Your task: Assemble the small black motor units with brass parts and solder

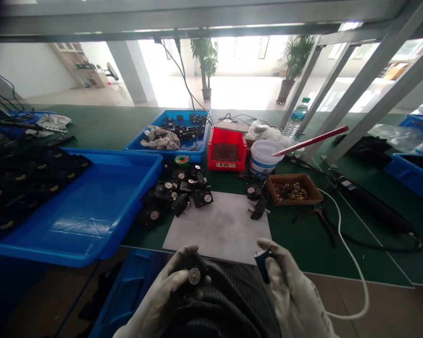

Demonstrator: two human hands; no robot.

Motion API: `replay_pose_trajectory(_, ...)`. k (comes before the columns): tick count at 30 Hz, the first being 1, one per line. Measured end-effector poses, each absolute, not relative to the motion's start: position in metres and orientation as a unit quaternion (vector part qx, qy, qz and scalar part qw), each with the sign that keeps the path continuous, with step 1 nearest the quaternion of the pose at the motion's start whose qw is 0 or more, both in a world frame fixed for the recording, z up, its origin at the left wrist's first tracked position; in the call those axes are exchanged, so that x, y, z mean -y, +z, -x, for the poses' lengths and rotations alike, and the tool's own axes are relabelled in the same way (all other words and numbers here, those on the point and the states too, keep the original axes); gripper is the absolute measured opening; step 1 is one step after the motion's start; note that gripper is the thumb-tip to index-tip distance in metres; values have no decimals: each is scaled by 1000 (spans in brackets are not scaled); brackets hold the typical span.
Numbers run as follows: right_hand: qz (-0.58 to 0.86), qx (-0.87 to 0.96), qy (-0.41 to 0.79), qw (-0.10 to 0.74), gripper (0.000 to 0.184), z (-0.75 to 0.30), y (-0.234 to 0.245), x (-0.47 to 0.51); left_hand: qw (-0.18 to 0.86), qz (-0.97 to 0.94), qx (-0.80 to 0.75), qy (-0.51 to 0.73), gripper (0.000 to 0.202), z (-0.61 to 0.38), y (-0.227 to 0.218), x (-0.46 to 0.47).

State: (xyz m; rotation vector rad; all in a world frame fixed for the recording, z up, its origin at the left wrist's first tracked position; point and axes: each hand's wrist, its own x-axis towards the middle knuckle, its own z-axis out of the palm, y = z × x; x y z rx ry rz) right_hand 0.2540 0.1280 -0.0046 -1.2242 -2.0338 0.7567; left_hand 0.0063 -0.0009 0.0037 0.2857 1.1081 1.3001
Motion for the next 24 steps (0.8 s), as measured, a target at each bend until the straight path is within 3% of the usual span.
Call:
replay_pose_trajectory(3, 432, 792, 297, 313, 40, -223, -1, -107, 658, -146, -465, 574, 74, -7, 1, 4)
replay_pose_trajectory(6, 354, 845, 241, 321, 29, -197, 7, -98, 641, -162, -495, 564, 67, -7, -4, 6)
replay_pose_trajectory(10, 230, 891, 159, 358, 28, -177, 21, -96, 572, -222, -551, 566, 58, -3, -14, 8)
replay_pose_trajectory(16, 250, 900, 166, 315, 30, -171, 24, -95, 550, -298, -545, 558, 65, 1, -26, 9)
replay_pose_trajectory(24, 244, 898, 153, 333, 31, -169, 20, -99, 565, -280, -546, 551, 67, 1, -31, 11)
